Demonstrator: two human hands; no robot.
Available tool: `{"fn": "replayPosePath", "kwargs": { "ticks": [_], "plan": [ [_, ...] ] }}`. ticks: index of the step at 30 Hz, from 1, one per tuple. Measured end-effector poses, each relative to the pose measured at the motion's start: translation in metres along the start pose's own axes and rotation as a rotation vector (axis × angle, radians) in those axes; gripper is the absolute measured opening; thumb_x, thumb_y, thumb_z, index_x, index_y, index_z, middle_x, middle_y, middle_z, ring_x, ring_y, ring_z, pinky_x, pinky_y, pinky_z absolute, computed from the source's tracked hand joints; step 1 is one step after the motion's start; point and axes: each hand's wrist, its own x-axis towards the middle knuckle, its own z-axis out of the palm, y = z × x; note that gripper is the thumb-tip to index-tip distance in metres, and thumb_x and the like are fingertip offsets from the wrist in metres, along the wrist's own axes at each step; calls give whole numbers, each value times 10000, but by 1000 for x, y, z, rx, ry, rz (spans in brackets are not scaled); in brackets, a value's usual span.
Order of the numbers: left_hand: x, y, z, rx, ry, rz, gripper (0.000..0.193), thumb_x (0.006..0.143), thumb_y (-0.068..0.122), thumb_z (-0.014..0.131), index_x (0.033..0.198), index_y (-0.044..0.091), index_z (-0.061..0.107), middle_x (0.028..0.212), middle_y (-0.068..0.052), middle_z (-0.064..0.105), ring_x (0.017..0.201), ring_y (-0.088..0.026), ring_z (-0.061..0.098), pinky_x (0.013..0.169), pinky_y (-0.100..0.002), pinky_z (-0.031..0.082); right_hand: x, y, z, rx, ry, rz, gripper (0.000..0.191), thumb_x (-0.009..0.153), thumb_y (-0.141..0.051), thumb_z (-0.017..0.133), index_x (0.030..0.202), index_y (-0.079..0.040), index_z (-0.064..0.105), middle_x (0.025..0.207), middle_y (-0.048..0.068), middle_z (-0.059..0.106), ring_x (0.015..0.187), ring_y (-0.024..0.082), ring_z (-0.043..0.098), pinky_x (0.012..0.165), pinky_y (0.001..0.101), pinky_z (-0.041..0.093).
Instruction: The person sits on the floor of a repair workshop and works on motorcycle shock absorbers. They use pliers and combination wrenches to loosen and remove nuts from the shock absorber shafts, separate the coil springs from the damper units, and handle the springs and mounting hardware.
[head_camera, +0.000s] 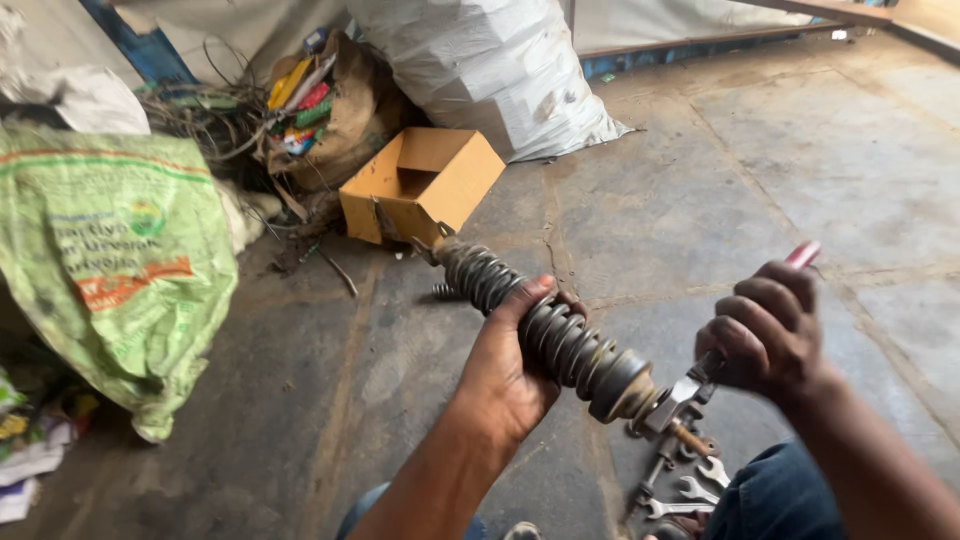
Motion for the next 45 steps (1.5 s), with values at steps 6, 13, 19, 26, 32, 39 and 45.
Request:
{"fn": "replayPosePath", "kwargs": {
  "ticks": [6, 13, 19, 26, 32, 39, 45],
  "plan": [
    [10, -1, -9, -140, -453, 177, 611, 791, 21, 768, 1362, 0, 552, 1246, -90, 644, 1130, -247, 644, 1173, -425, 458, -6, -92, 19, 155, -172, 795, 406, 646, -15, 623, 1033, -39, 502, 876, 118, 529, 792, 247, 507, 688, 387, 420],
    [19, 2, -13, -136, -832, 561, 500, 793, 31, 777, 1237, 191, 609, 1286, -30, 678, 1303, -229, 620, 1237, -508, 361, 13, -149, 1, 1049, -125, 1536, 597, 556, 16, 655, 1130, -56, 506, 877, 53, 530, 771, 184, 536, 646, 325, 463],
    [6, 13, -15, -115, -448, 242, 241, 910, 103, 794, 1079, 45, 632, 1010, -107, 678, 1003, -267, 638, 994, -508, 533, 24, -45, 25, 164, 68, 206, 513, 637, -357, 750, 1060, -157, 541, 751, 108, 539, 710, 316, 553, 758, 497, 410],
    [-7, 4, -14, -62, -446, 194, 541, 717, 40, 778, 1214, -11, 573, 1101, -113, 691, 1093, -228, 674, 1070, -366, 562, 8, -89, 18, 327, 80, 693, 475, 670, -185, 696, 1087, -103, 482, 793, 78, 538, 664, 207, 518, 661, 419, 436],
    [33, 4, -22, 10, -646, 422, 918, 820, 24, 842, 1569, 306, 391, 1408, -78, 562, 1275, -201, 561, 1160, -369, 430, 37, -134, -6, 1259, 130, 1656, 488, 549, -50, 659, 995, -57, 458, 790, 44, 463, 678, 196, 474, 527, 358, 436],
    [25, 33, -34, 333, -999, 781, 553, 855, 48, 837, 1278, 180, 507, 1335, -77, 628, 1411, -257, 527, 1291, -461, 376, 12, -178, 6, 2025, 181, 1785, 608, 470, -17, 612, 1066, -74, 509, 802, 39, 492, 756, 220, 542, 735, 365, 546],
    [-25, -8, -4, -158, -752, 549, 494, 856, 16, 820, 1230, 143, 522, 1091, -17, 651, 1134, -210, 629, 1177, -465, 477, -22, -93, 49, 574, 160, 659, 451, 601, -113, 648, 1041, -61, 561, 871, 55, 564, 796, 219, 584, 758, 360, 541]
  ]
}}
